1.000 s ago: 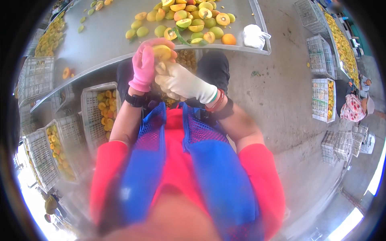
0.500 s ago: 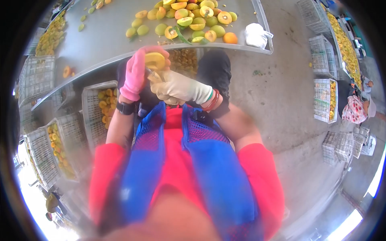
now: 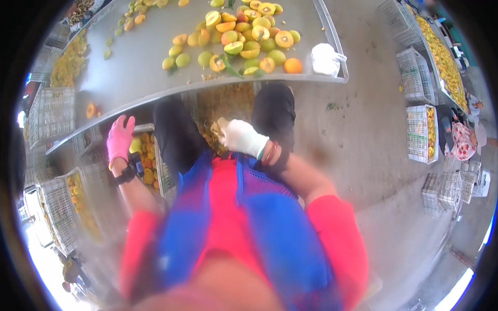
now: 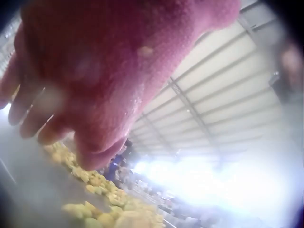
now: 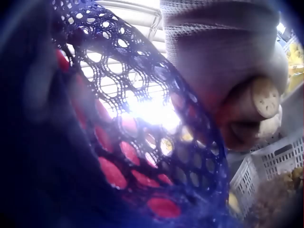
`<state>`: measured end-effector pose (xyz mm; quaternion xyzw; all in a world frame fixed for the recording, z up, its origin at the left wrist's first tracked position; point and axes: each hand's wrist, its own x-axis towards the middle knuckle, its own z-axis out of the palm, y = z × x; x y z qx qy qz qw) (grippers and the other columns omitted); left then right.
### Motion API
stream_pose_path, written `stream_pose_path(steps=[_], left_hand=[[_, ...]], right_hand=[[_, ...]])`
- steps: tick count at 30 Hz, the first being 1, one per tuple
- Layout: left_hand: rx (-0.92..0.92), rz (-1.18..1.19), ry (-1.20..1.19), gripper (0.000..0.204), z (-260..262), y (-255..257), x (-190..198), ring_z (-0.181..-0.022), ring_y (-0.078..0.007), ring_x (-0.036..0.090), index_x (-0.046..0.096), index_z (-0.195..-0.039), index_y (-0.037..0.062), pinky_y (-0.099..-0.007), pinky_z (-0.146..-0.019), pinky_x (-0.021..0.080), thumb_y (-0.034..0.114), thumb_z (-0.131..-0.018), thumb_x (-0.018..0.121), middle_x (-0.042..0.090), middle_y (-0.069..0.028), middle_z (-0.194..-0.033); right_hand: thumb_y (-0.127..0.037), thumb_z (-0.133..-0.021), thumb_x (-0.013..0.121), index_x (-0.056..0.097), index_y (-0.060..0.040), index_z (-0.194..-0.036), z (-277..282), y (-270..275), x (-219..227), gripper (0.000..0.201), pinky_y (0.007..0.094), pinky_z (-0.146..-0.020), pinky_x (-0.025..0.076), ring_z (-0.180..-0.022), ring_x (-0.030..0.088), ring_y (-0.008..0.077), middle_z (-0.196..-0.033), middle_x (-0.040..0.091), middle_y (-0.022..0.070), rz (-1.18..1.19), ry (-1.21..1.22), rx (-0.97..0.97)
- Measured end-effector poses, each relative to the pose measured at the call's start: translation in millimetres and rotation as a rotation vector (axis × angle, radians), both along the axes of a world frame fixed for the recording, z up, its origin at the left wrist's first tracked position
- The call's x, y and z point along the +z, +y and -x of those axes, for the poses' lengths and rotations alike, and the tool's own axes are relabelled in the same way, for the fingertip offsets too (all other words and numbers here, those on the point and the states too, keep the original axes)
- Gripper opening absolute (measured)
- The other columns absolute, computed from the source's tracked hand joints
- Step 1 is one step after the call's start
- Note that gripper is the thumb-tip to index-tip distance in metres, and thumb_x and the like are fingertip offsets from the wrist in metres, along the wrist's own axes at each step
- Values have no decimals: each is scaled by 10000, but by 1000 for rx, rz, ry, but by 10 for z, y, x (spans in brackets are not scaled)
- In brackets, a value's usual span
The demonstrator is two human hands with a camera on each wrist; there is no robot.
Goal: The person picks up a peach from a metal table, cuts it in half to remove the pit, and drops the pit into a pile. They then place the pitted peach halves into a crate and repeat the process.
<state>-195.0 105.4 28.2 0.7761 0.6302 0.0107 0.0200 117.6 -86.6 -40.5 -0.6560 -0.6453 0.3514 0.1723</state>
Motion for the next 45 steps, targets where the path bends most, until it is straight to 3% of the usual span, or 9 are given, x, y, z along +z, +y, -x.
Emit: stream_pose_path(steps=[3,5,9,15,29,33,36,39,45], left_hand=[[104,346,-521,607,-782,-111,276,-1261,-353,524,533,-1365,69,-421,-1040,435,514,-952,528,534,-177,-1391],[-116,323,-551,616,-1173,104,-42,-1270,-350,518,508,-1391,75,-421,-1054,422,495,-942,550,515,-177,-1410],[-392,263,-396,710,-2114,542,-640,-1283,-350,510,404,-1470,110,-432,-1049,427,484,-898,597,468,-167,-1459],[-371,352,-190,567,-2761,566,-770,-1251,-357,525,543,-1332,135,-457,-1026,438,387,-846,688,495,-182,-1386],[-476,370,-677,514,-2650,365,-987,-1125,-374,598,523,-1244,125,-435,-959,475,253,-781,708,634,-191,-1198],[-500,671,-992,429,-2290,144,-469,-983,-265,648,560,-1220,96,-360,-883,497,233,-827,662,662,-168,-1049],[-760,488,-1064,396,-2074,-197,-421,-826,-173,613,557,-1214,68,-311,-770,503,173,-842,644,648,-104,-924],[-503,859,-1152,375,-1915,-571,-158,-725,-117,564,548,-1220,54,-281,-690,489,131,-861,627,618,-47,-869],[-494,783,-1385,251,-1847,-779,-311,-700,-101,546,546,-1187,64,-267,-665,470,169,-960,563,595,-29,-820]], right_hand=[[-262,-902,586,520,-12,-1010,31,32,-188,281,532,-596,486,-664,617,459,-690,619,251,-209,27,-45],[-247,-903,597,501,-28,-996,13,63,-248,256,529,-563,475,-630,609,452,-647,603,233,-401,20,-15],[-244,-901,626,522,-56,-983,9,23,4,230,513,-550,471,-641,615,438,-662,611,212,-351,106,-196],[-193,-884,638,496,-55,-936,-50,-72,180,205,466,-557,459,-639,607,410,-672,579,180,-347,147,-269],[-206,-895,647,549,-45,-983,-83,58,317,208,456,-578,497,-665,633,408,-716,626,190,-403,223,-380],[-96,-830,725,601,-55,-1082,-230,97,577,283,355,-702,531,-763,656,323,-848,657,126,-577,276,-647],[-101,-834,723,604,-54,-1126,-273,193,624,318,350,-706,529,-763,654,323,-852,655,124,-768,171,-653],[-98,-845,709,606,-59,-1160,-191,242,639,334,349,-711,530,-776,656,315,-895,659,128,-888,135,-562],[-67,-865,698,583,-31,-1223,-60,155,664,377,334,-769,540,-876,696,274,-1009,687,161,-726,255,-481]])
